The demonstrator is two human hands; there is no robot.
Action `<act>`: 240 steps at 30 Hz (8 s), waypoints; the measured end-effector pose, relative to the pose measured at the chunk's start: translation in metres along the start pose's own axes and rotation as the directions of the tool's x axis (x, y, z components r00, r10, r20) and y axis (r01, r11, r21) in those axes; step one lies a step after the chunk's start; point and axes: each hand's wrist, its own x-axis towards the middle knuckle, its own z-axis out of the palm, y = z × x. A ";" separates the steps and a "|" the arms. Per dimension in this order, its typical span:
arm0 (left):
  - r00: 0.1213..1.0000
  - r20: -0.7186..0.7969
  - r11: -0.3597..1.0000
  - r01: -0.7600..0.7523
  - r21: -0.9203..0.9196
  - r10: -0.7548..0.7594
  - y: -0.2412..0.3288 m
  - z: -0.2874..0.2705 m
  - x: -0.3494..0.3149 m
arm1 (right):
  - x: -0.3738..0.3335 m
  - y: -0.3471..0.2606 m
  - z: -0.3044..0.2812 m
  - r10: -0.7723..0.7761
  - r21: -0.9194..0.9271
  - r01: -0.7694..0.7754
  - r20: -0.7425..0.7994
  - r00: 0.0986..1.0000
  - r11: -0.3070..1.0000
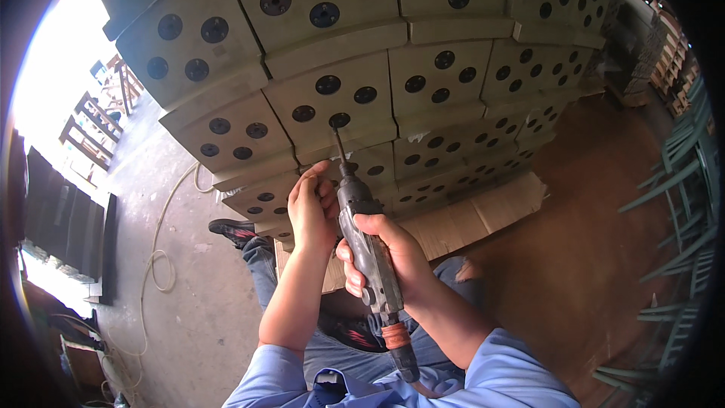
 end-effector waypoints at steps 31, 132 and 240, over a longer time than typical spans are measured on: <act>0.987 0.156 0.995 -0.017 -0.100 0.032 0.020 -0.025 0.010 | -0.026 -0.004 -0.023 0.059 -0.058 -0.052 0.126 0.990 0.997; 0.971 0.240 0.990 0.026 -0.141 0.009 0.014 0.021 0.011 | -0.069 0.001 -0.046 0.090 -0.069 -0.083 0.096 0.991 0.994; 0.866 0.495 0.996 0.089 -0.014 -0.071 0.016 0.047 0.020 | -0.083 -0.024 -0.044 -0.029 -0.232 0.039 0.045 0.999 0.972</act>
